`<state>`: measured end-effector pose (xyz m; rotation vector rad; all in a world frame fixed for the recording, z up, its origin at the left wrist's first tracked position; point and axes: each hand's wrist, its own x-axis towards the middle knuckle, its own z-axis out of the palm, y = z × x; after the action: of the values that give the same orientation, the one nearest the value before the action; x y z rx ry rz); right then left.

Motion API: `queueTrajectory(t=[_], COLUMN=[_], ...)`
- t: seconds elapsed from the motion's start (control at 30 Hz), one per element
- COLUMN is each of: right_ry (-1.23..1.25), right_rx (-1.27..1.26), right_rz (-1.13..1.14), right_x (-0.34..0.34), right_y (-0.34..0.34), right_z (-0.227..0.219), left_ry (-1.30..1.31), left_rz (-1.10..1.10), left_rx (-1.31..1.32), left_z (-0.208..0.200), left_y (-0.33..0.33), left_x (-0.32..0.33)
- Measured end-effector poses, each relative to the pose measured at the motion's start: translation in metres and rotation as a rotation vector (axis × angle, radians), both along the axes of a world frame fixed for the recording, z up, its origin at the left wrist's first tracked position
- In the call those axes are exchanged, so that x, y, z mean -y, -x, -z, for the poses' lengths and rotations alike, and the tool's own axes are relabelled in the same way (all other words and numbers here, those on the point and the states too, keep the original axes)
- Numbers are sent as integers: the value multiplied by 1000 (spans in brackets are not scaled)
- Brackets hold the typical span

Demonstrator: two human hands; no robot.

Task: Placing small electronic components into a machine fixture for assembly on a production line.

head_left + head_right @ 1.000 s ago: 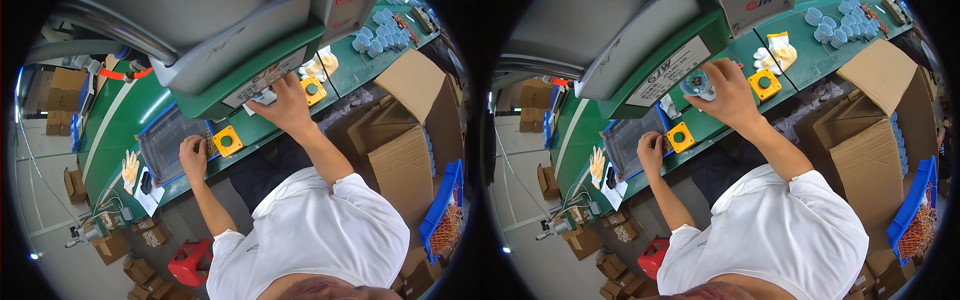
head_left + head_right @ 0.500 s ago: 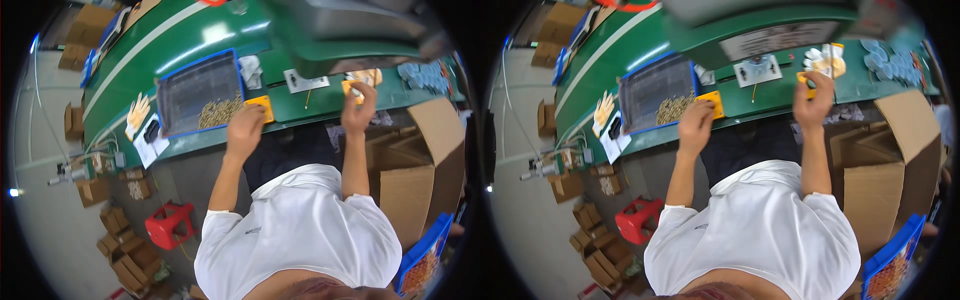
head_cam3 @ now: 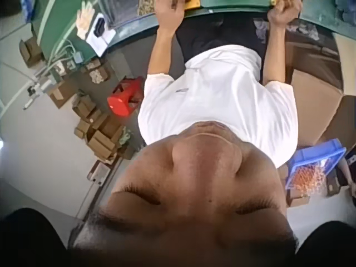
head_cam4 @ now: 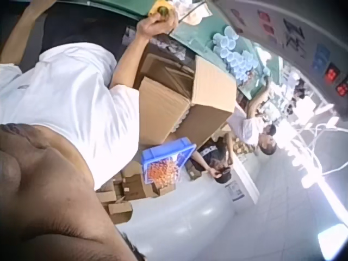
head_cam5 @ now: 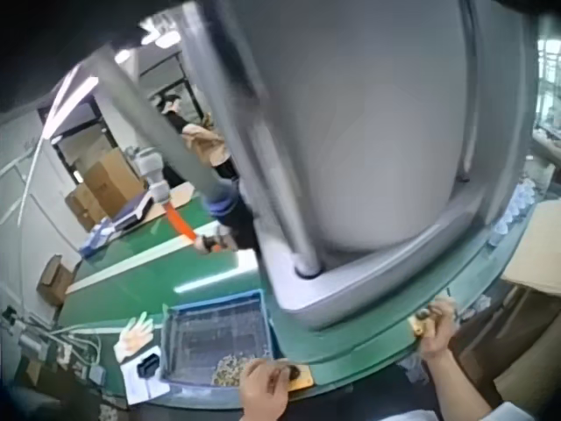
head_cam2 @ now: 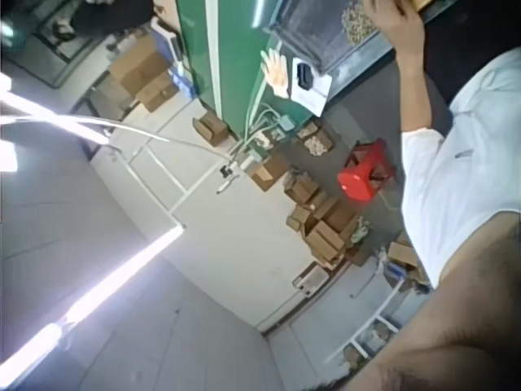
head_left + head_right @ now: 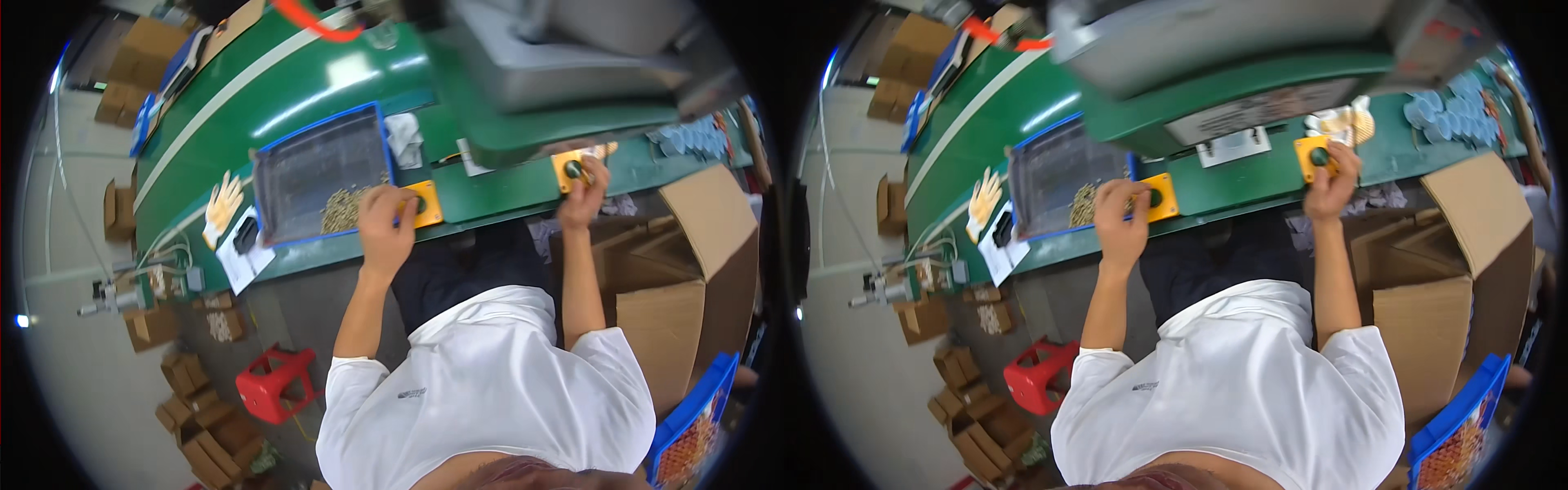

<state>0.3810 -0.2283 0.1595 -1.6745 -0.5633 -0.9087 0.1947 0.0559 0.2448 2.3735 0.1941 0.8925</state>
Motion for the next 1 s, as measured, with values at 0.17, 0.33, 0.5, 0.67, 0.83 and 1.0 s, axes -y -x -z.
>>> queueTrajectory(t=[0.17,0.33,0.5,0.67,0.83,1.0], right_ry=[100,143,199,152,145,129], right_rx=[-66,-88,-57,-69,-64,-76], right_rz=[-3,-54,-2,-36,-57,-45], right_x=[-4,3,14,2,3,2], right_y=[0,-3,-2,3,1,2], right_z=[-16,-20,-23,-27,-31,-27], left_ry=[127,93,159,315,360,411], left_rz=[50,43,10,-24,19,-55], left_rx=[93,8,-124,-25,34,9], left_z=[-12,6,18,15,13,12], left_y=[-38,-51,-49,-38,-40,-34], left_x=[13,15,13,9,12,15])
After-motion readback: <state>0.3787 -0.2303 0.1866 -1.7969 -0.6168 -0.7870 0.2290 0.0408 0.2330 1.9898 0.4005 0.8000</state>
